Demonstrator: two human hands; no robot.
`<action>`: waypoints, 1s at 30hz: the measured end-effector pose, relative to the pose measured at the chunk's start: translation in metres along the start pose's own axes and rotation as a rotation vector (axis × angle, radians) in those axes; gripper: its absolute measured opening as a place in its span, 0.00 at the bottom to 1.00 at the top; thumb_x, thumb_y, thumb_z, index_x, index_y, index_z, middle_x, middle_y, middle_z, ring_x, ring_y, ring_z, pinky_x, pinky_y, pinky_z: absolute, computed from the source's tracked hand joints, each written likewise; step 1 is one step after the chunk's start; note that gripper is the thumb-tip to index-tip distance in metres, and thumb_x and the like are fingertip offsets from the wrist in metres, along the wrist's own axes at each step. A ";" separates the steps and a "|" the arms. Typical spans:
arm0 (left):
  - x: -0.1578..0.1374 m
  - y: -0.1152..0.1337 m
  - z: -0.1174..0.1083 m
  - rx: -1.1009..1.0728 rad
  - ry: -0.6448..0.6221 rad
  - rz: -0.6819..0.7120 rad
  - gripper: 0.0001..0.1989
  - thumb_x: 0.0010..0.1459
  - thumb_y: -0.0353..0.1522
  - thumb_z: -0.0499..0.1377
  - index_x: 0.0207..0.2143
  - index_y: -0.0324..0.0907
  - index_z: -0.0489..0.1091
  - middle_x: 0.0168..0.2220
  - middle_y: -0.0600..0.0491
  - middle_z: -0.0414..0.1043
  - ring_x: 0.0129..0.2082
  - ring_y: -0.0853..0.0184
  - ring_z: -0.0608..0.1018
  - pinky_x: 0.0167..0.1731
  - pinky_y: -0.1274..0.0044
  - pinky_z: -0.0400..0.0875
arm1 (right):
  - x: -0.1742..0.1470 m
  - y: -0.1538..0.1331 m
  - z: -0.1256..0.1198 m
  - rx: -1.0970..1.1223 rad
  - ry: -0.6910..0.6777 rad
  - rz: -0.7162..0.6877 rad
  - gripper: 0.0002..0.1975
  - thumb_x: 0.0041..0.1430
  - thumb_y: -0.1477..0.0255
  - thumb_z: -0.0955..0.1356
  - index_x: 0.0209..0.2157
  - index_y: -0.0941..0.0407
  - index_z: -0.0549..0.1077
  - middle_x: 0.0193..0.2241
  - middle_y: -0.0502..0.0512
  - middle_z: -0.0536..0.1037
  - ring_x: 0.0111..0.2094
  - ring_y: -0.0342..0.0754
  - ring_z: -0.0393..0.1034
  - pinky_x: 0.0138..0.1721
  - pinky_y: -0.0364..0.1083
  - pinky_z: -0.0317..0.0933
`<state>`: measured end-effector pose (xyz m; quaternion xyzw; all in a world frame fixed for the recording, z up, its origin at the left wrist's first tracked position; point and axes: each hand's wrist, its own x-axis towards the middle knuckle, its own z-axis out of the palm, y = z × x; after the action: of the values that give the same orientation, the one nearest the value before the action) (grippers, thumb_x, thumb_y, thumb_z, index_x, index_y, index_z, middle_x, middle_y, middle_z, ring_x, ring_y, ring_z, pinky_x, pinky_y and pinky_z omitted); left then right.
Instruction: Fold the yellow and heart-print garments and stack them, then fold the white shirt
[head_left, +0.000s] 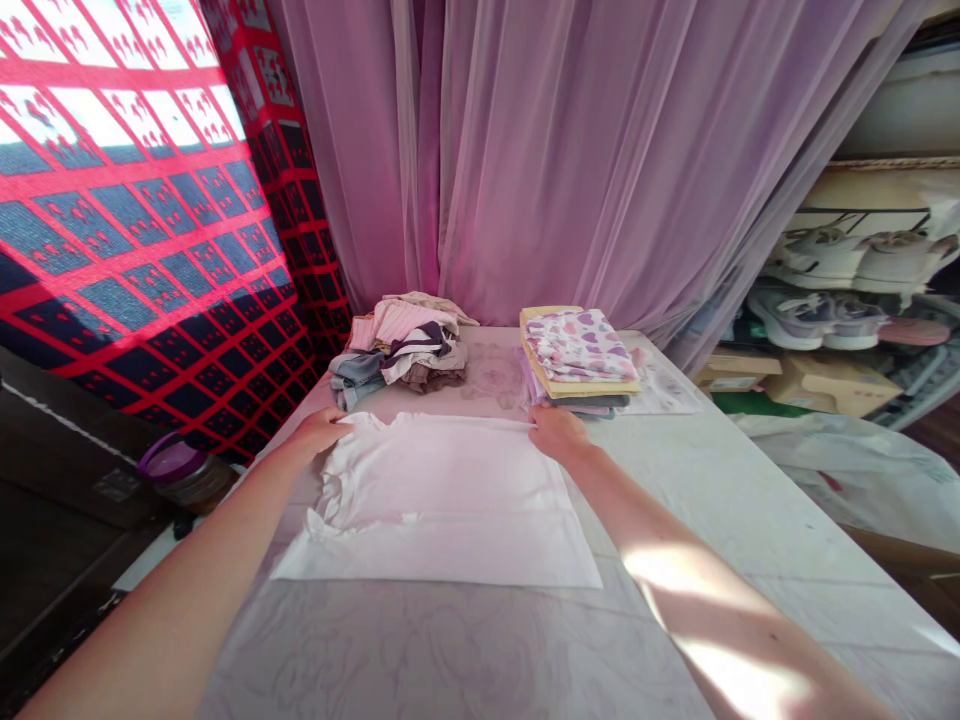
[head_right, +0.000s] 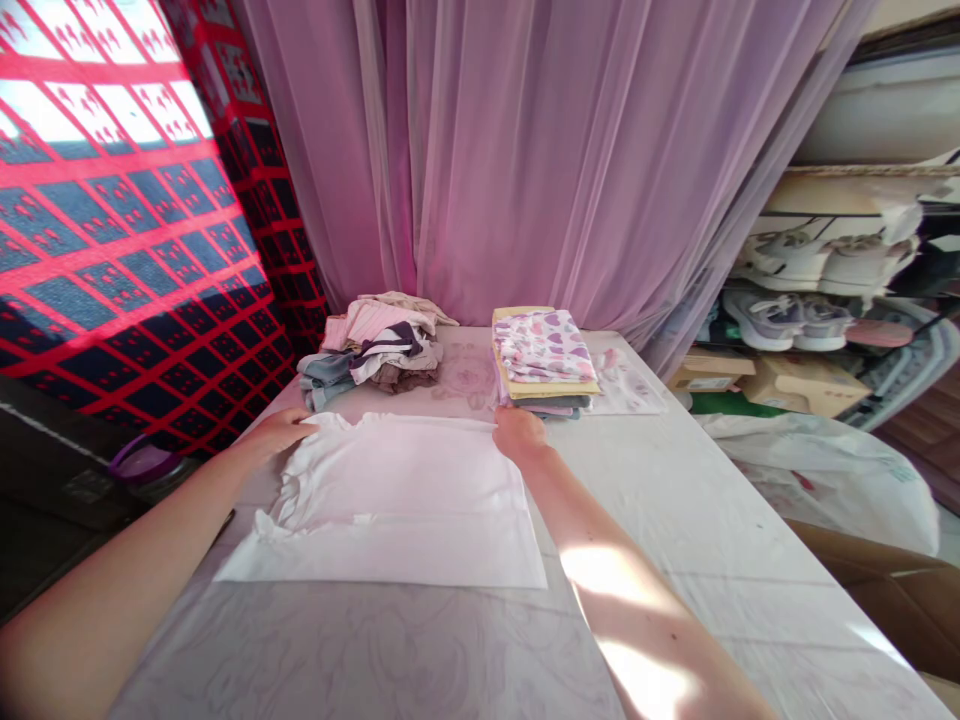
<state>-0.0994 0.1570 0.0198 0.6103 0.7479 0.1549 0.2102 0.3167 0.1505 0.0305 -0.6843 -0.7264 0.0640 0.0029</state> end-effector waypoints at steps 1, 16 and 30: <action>-0.003 -0.001 -0.001 -0.022 -0.013 0.004 0.16 0.51 0.40 0.55 0.38 0.41 0.72 0.35 0.48 0.79 0.34 0.59 0.80 0.34 0.72 0.73 | -0.003 0.000 -0.001 0.007 0.013 -0.001 0.15 0.57 0.77 0.63 0.43 0.54 0.75 0.44 0.60 0.79 0.44 0.53 0.74 0.40 0.47 0.63; -0.083 0.001 -0.014 0.254 -0.093 0.264 0.21 0.41 0.28 0.55 0.39 0.46 0.78 0.44 0.52 0.78 0.44 0.61 0.79 0.45 0.76 0.71 | -0.085 0.010 0.031 0.157 0.193 -0.091 0.17 0.55 0.83 0.61 0.42 0.56 0.74 0.44 0.57 0.75 0.45 0.48 0.69 0.46 0.44 0.59; -0.093 0.008 -0.013 0.452 0.030 0.361 0.09 0.48 0.26 0.53 0.24 0.46 0.71 0.34 0.50 0.77 0.40 0.58 0.76 0.41 0.71 0.67 | -0.097 0.012 0.026 0.119 0.097 -0.194 0.19 0.57 0.80 0.63 0.46 0.52 0.78 0.47 0.56 0.76 0.49 0.49 0.69 0.53 0.47 0.58</action>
<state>-0.0836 0.0681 0.0470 0.7627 0.6456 0.0284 0.0270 0.3323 0.0521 0.0113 -0.6119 -0.7829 0.0732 0.0851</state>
